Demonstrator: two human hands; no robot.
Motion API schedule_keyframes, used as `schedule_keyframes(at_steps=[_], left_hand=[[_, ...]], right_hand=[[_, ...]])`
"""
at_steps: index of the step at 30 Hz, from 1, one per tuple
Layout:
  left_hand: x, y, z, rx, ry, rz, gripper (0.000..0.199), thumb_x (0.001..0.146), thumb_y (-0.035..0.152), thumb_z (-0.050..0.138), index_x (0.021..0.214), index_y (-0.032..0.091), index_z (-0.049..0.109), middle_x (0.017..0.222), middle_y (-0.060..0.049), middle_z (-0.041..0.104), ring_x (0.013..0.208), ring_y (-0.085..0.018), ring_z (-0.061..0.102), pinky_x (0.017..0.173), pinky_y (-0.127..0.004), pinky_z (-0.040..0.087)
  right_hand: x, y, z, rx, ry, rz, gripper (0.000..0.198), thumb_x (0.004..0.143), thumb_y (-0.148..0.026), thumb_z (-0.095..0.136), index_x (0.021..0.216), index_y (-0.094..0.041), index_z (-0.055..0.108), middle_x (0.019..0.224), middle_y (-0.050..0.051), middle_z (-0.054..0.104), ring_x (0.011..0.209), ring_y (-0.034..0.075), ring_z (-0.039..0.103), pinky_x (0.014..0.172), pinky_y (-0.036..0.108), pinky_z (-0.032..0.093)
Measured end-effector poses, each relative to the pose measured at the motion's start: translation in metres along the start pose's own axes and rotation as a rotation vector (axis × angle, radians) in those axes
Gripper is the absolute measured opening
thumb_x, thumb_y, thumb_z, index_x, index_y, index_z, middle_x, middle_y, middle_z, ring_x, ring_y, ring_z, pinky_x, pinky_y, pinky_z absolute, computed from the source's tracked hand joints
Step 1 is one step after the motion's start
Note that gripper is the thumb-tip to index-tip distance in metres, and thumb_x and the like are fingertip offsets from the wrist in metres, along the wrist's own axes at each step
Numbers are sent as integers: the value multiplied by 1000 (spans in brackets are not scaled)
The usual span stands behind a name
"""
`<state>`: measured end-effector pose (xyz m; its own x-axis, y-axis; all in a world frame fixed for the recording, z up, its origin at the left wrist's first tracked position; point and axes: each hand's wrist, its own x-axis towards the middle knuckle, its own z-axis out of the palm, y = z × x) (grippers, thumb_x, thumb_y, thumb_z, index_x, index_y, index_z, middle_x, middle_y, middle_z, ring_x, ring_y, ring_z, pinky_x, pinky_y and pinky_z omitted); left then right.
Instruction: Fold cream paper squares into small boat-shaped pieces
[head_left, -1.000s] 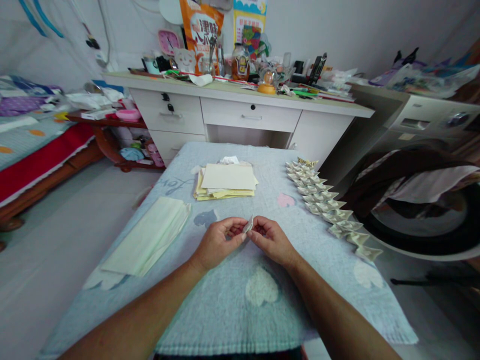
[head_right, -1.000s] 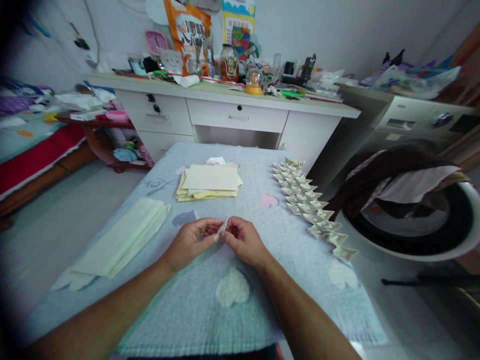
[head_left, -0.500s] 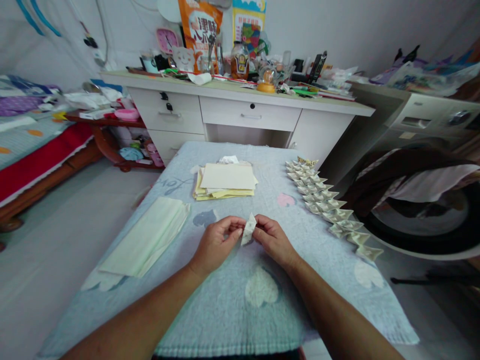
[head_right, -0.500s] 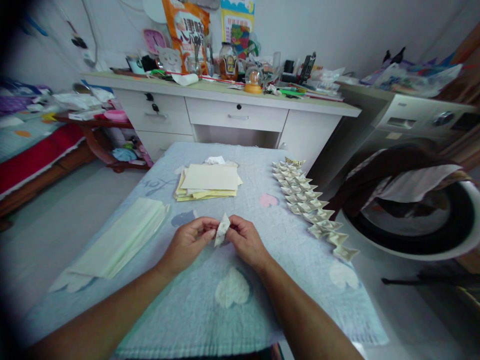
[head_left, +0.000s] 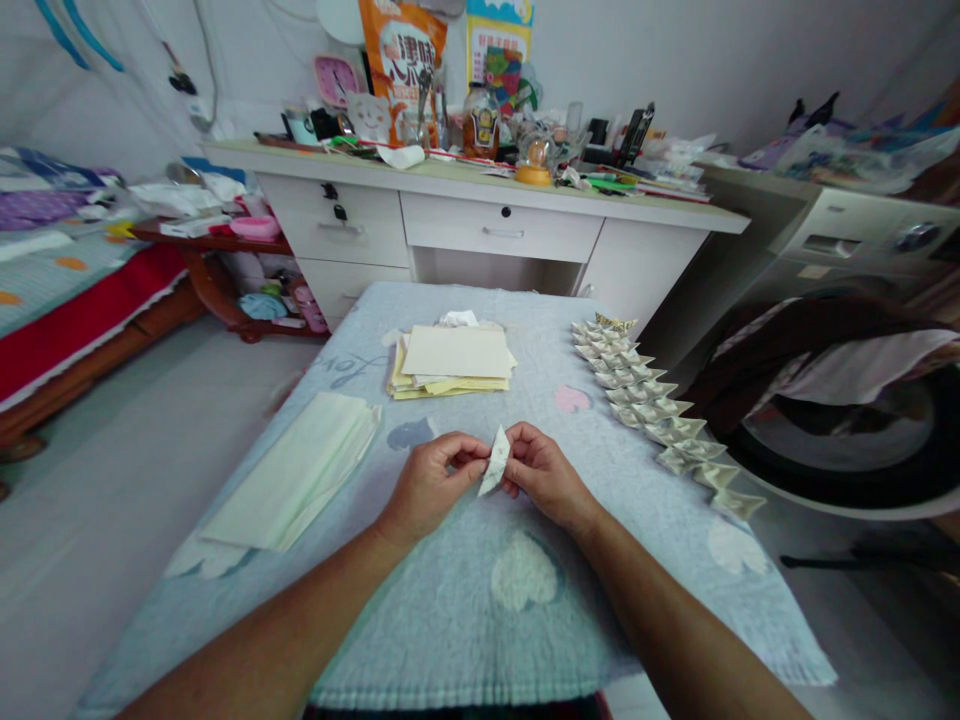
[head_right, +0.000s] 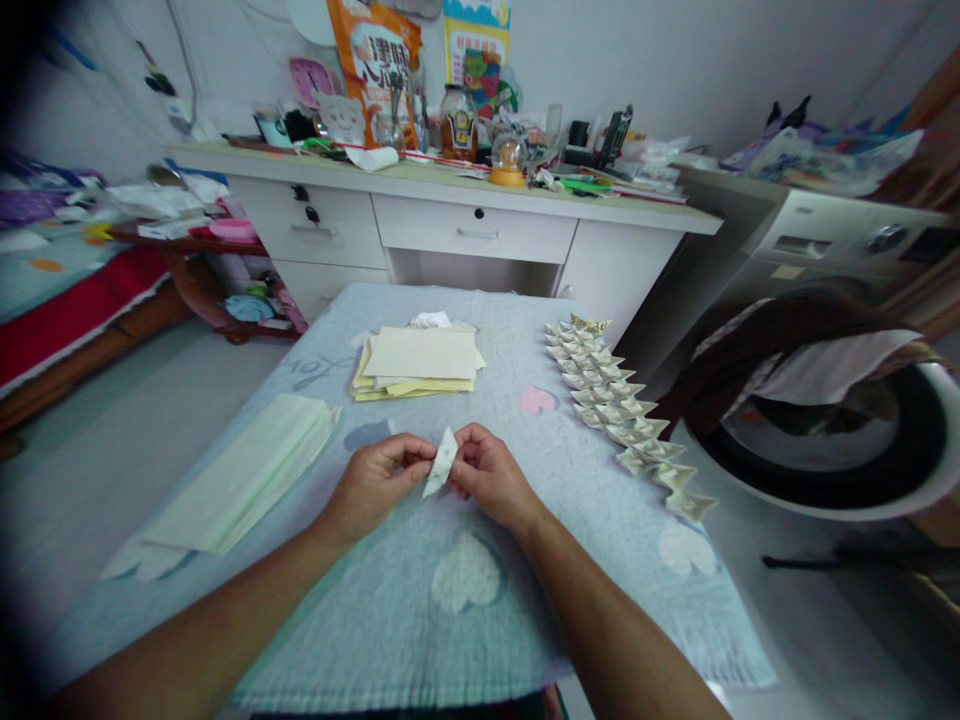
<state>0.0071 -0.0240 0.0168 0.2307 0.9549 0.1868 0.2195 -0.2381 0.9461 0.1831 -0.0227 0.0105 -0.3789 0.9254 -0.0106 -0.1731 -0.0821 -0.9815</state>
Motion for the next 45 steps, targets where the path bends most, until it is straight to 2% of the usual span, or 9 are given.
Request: schedule_keyframes(at_steps=[5, 11, 17, 22, 35, 45], left_hand=[[0, -1, 2, -127, -21, -69, 14, 77, 26, 66, 84, 14, 68, 73, -2, 68, 66, -13, 62, 63, -23, 48], [4, -3, 1, -306, 31, -169, 16, 75, 25, 67, 85, 13, 66, 75, -3, 70, 66, -14, 63, 64, -24, 49], [4, 1, -2, -318, 61, -166, 16, 77, 27, 67, 86, 13, 66, 76, -2, 69, 67, -12, 61, 65, -22, 47], [4, -1, -2, -288, 54, -112, 12, 77, 25, 67, 84, 14, 66, 75, -1, 68, 68, -12, 60, 64, -21, 46], [6, 3, 0, -319, 44, -173, 16, 77, 29, 67, 81, 13, 68, 65, 0, 63, 59, -10, 54, 58, -21, 44], [5, 0, 0, -319, 45, -183, 15, 77, 27, 67, 81, 13, 67, 66, 1, 63, 59, -9, 53, 57, -20, 42]], right_hand=[[0, -4, 3, 19, 77, -11, 33, 73, -34, 74, 77, -20, 44, 58, -6, 57, 46, 7, 50, 42, 16, 37], [-4, -10, 4, -17, 35, -53, 22, 80, -35, 66, 86, -17, 56, 64, -2, 59, 52, 8, 53, 46, 18, 41], [-5, -9, 2, -1, 41, -62, 22, 79, -32, 67, 94, -17, 63, 69, -1, 59, 57, 9, 54, 48, 19, 43], [-4, -8, 1, 36, 24, -67, 30, 77, -31, 69, 104, -17, 65, 71, -1, 60, 57, 9, 54, 47, 20, 43], [-2, -7, 3, 105, 36, -32, 26, 73, -31, 74, 93, -17, 64, 67, -2, 59, 54, 9, 54, 46, 19, 44], [-4, -7, 0, 76, -33, -24, 29, 75, -31, 72, 101, -18, 66, 71, -1, 60, 58, 9, 53, 49, 19, 44]])
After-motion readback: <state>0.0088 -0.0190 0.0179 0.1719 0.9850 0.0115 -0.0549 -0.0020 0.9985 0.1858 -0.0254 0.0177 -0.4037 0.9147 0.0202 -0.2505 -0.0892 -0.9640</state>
